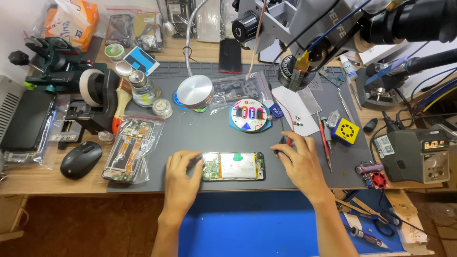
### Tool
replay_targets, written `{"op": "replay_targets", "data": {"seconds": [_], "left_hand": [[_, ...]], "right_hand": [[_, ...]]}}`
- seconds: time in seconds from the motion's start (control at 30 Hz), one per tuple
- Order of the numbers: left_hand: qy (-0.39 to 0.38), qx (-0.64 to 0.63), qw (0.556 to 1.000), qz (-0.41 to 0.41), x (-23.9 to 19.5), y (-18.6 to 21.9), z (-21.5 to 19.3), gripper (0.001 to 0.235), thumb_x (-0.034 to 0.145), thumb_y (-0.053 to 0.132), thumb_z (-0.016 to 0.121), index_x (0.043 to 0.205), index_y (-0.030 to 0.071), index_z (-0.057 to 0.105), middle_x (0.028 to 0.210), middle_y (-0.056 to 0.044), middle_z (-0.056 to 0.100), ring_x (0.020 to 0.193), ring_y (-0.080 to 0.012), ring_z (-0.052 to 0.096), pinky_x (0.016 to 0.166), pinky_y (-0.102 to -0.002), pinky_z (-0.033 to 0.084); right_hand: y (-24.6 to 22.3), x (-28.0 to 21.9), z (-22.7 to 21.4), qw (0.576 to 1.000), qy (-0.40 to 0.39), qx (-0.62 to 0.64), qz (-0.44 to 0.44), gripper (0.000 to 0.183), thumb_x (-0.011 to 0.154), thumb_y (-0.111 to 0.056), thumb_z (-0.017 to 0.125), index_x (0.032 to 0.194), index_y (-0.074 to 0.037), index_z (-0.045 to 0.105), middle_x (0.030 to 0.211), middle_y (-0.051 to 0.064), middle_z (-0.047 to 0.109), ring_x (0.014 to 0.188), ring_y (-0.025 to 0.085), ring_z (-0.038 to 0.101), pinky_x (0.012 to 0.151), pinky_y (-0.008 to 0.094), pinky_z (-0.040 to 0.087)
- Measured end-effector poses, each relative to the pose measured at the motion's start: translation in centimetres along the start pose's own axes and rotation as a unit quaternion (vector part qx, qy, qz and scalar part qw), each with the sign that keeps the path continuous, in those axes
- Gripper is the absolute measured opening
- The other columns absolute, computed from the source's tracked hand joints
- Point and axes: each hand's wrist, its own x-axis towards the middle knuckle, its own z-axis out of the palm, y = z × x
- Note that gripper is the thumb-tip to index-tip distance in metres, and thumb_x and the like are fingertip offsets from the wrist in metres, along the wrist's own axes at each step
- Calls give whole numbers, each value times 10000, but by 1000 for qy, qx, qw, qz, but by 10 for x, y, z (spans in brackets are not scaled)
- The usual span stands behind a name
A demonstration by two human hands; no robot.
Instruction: The person works on a disassembled mobile phone, using a multimeter to test the battery and circuit board. They then use a small metal tool to scrape or clean a specific area on the circuit board.
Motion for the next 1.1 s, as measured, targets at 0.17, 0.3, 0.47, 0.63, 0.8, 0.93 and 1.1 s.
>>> {"op": "replay_targets", "data": {"seconds": [0.17,0.3,0.47,0.63,0.8,0.93,1.1], "left_hand": [[-6,57,998,21,12,-4,17,129,959,283,732,1013,178,786,1033,2,628,1017,-214,563,933,-372,465],[0,52,998,21,19,-7,29,116,986,355,726,967,248,766,977,75,617,996,-150,576,908,-333,446],[-7,-26,999,46,29,2,39,79,993,352,725,1015,293,774,955,119,725,974,-105,645,930,-301,422],[-12,-72,995,71,33,-3,49,111,979,330,752,1063,281,805,974,106,815,985,-89,718,1020,-293,420],[3,-98,988,123,31,-1,48,352,979,217,747,1324,150,732,1237,-61,780,1257,-233,658,1115,-408,412],[40,-81,994,64,25,-2,30,328,932,104,661,1252,132,728,1259,-61,727,1301,-270,601,1146,-459,398],[3,19,999,50,20,-12,32,179,873,119,722,1047,89,751,1294,-117,629,1382,-363,516,1202,-532,345]], "right_hand": [[-7,12,23,993,88,13,-82,177,1033,-183,638,1186,-188,725,1162,-7,696,1194,212,590,1133,428,389],[-26,24,34,986,88,84,-118,303,1104,-214,529,1336,-166,718,925,31,555,1012,222,578,1145,458,428],[-38,32,56,982,79,70,-159,365,1061,-138,580,1416,-137,666,956,57,603,946,242,636,959,379,528],[-56,34,48,979,76,172,-78,308,1011,-156,682,1316,-114,670,938,49,734,863,207,742,784,320,621],[-53,32,52,974,121,180,-65,168,958,-101,747,1117,-139,709,972,2,728,857,161,742,739,272,631],[-50,33,53,967,182,161,-73,146,947,-105,773,1089,-127,750,948,0,737,817,159,736,725,290,614],[-49,32,49,952,242,181,-57,160,984,-107,748,1143,-91,759,1031,36,760,904,204,752,793,334,611]]}}
